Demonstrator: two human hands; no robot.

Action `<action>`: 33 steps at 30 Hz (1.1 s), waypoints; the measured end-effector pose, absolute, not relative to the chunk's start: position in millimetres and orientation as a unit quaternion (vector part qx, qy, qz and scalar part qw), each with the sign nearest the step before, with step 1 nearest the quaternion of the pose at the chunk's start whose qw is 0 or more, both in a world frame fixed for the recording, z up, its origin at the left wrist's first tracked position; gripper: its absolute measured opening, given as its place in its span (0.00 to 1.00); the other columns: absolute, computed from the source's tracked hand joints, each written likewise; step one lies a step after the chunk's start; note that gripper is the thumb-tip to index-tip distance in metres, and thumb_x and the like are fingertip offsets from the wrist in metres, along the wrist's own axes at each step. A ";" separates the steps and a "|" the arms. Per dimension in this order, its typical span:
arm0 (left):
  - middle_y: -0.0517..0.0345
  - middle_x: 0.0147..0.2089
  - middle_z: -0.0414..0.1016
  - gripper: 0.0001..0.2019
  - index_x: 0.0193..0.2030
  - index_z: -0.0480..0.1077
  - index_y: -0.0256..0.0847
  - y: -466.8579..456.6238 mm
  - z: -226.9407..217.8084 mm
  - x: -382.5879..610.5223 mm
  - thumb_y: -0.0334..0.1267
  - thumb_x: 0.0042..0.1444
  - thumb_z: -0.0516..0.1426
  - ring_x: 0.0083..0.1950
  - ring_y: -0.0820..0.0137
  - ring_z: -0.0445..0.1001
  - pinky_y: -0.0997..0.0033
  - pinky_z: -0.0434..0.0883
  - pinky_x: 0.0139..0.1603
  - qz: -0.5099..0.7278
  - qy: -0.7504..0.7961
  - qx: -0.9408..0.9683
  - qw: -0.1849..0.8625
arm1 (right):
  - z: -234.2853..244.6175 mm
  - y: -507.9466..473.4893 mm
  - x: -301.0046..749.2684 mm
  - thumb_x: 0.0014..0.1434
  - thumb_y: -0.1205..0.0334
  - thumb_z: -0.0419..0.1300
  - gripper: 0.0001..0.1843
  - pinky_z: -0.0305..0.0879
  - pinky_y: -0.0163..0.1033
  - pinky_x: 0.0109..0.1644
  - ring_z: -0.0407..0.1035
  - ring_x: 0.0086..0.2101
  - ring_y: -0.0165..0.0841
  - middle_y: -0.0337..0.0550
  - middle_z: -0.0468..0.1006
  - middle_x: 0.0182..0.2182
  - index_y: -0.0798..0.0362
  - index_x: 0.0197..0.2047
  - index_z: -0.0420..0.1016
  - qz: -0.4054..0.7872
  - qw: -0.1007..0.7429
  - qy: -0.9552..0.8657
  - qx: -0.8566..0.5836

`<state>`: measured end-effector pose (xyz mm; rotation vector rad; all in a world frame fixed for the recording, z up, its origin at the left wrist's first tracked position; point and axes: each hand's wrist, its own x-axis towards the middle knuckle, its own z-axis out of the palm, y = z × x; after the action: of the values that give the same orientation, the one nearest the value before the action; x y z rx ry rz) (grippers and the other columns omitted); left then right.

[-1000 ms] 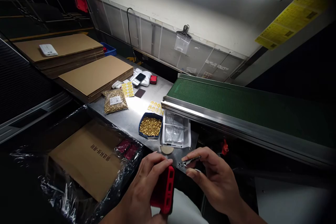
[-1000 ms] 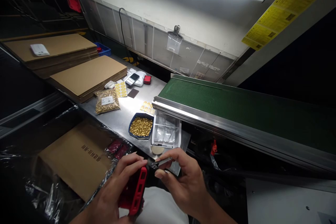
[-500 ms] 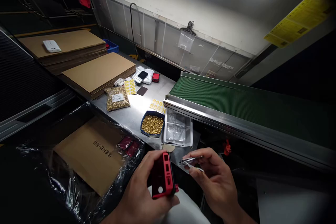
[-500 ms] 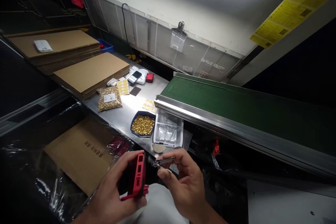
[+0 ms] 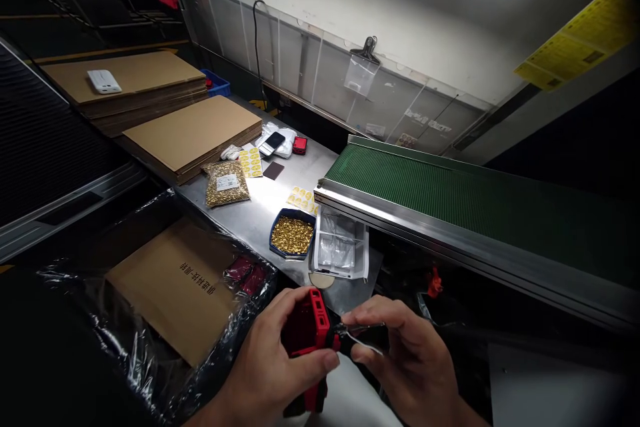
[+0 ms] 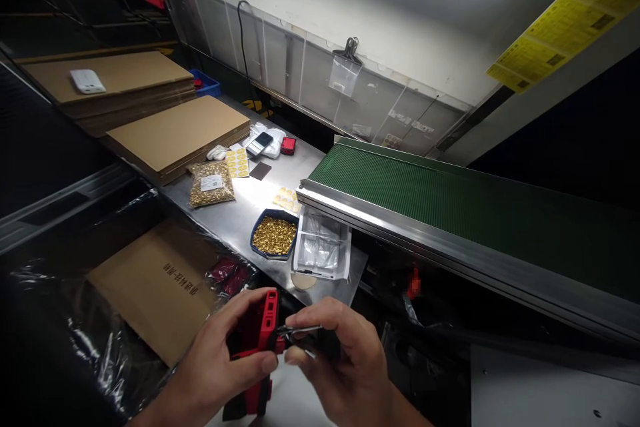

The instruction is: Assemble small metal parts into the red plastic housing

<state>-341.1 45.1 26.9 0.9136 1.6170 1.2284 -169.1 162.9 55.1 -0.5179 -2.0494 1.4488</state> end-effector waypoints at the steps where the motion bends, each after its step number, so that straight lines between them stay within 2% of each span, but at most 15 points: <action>1: 0.56 0.49 0.74 0.29 0.56 0.67 0.47 45.0 26.8 -341.2 0.45 0.47 0.66 0.49 0.59 0.74 0.62 0.73 0.48 0.494 0.652 0.368 0.441 | 54.5 163.5 -169.0 0.56 0.71 0.66 0.19 0.73 0.41 0.44 0.74 0.41 0.38 0.45 0.79 0.41 0.47 0.50 0.72 0.545 0.281 -0.766 -0.197; 7: 0.56 0.48 0.74 0.30 0.56 0.66 0.47 45.2 24.7 -341.9 0.46 0.46 0.67 0.48 0.59 0.74 0.63 0.73 0.46 0.495 0.652 0.375 0.435 | 54.9 161.4 -167.7 0.57 0.71 0.66 0.18 0.72 0.38 0.43 0.74 0.41 0.36 0.44 0.79 0.40 0.47 0.49 0.73 0.567 0.261 -0.750 -0.219; 10: 0.55 0.48 0.73 0.30 0.56 0.66 0.47 45.5 23.7 -342.3 0.48 0.47 0.67 0.47 0.59 0.74 0.62 0.74 0.46 0.497 0.650 0.380 0.431 | 53.8 162.7 -168.1 0.59 0.70 0.64 0.15 0.72 0.38 0.44 0.74 0.40 0.35 0.44 0.79 0.40 0.47 0.48 0.73 0.557 0.285 -0.748 -0.221; 12: 0.55 0.48 0.73 0.31 0.57 0.64 0.47 44.3 21.4 -342.3 0.49 0.48 0.66 0.46 0.60 0.75 0.62 0.74 0.46 0.501 0.639 0.378 0.444 | 41.2 170.4 -167.8 0.60 0.67 0.64 0.12 0.72 0.37 0.43 0.74 0.39 0.34 0.44 0.78 0.39 0.48 0.47 0.73 0.541 0.312 -0.732 -0.273; 14: 0.54 0.48 0.72 0.33 0.59 0.61 0.48 41.3 15.9 -341.9 0.50 0.48 0.66 0.45 0.61 0.75 0.62 0.75 0.45 0.513 0.617 0.348 0.484 | 12.2 184.0 -165.1 0.60 0.60 0.64 0.12 0.72 0.37 0.40 0.73 0.35 0.33 0.43 0.76 0.36 0.50 0.47 0.72 0.528 0.321 -0.699 -0.359; 18: 0.53 0.50 0.73 0.38 0.63 0.56 0.48 30.1 -6.3 -342.8 0.53 0.48 0.65 0.48 0.59 0.76 0.61 0.74 0.51 0.516 0.595 0.307 0.535 | -85.1 213.4 -147.3 0.59 0.47 0.60 0.25 0.74 0.41 0.40 0.73 0.31 0.34 0.39 0.74 0.30 0.54 0.53 0.66 0.484 0.264 -0.664 -0.506; 19: 0.52 0.52 0.73 0.39 0.64 0.56 0.48 26.8 -13.0 -343.7 0.54 0.48 0.65 0.50 0.58 0.76 0.59 0.73 0.53 0.511 0.598 0.315 0.531 | -111.4 217.5 -140.7 0.58 0.47 0.60 0.25 0.73 0.42 0.39 0.74 0.30 0.36 0.38 0.74 0.28 0.55 0.52 0.66 0.471 0.250 -0.662 -0.527; 22: 0.50 0.59 0.70 0.39 0.65 0.60 0.49 17.8 -32.5 -346.6 0.60 0.48 0.63 0.56 0.54 0.73 0.56 0.70 0.59 0.495 0.608 0.317 0.533 | -178.1 217.8 -120.6 0.55 0.53 0.60 0.15 0.73 0.44 0.35 0.75 0.28 0.40 0.39 0.74 0.23 0.54 0.41 0.69 0.446 0.223 -0.646 -0.579; 25: 0.50 0.64 0.68 0.42 0.64 0.63 0.48 12.0 -50.7 -347.0 0.66 0.45 0.61 0.63 0.51 0.67 0.53 0.63 0.66 0.505 0.621 0.291 0.525 | -219.8 208.2 -103.2 0.54 0.60 0.58 0.07 0.72 0.41 0.34 0.76 0.27 0.40 0.41 0.77 0.24 0.52 0.38 0.69 0.433 0.190 -0.640 -0.606; 27: 0.49 0.61 0.71 0.41 0.63 0.64 0.47 9.7 -63.6 -345.2 0.68 0.45 0.60 0.61 0.50 0.69 0.51 0.63 0.66 0.523 0.620 0.263 0.523 | -236.1 202.7 -92.0 0.55 0.63 0.57 0.07 0.71 0.41 0.35 0.76 0.29 0.39 0.42 0.79 0.28 0.52 0.38 0.70 0.421 0.168 -0.651 -0.609; 30: 0.49 0.49 0.79 0.35 0.56 0.70 0.49 7.2 -81.1 -340.7 0.68 0.46 0.59 0.54 0.51 0.75 0.49 0.68 0.60 0.553 0.593 0.195 0.552 | -249.7 199.1 -75.1 0.54 0.64 0.58 0.07 0.67 0.42 0.39 0.75 0.33 0.41 0.46 0.78 0.34 0.52 0.38 0.72 0.380 0.141 -0.681 -0.610; 33: 0.51 0.50 0.80 0.31 0.47 0.75 0.49 4.5 -86.2 -337.0 0.68 0.43 0.62 0.57 0.50 0.73 0.51 0.69 0.60 0.598 0.553 0.102 0.571 | -253.9 199.2 -62.1 0.52 0.66 0.60 0.04 0.63 0.41 0.38 0.73 0.36 0.42 0.45 0.76 0.36 0.51 0.34 0.73 0.348 0.114 -0.706 -0.606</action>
<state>-337.0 4.5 -86.2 0.2386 1.2963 1.4036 -62.1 199.2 -253.9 -1.7769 -2.0717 1.0192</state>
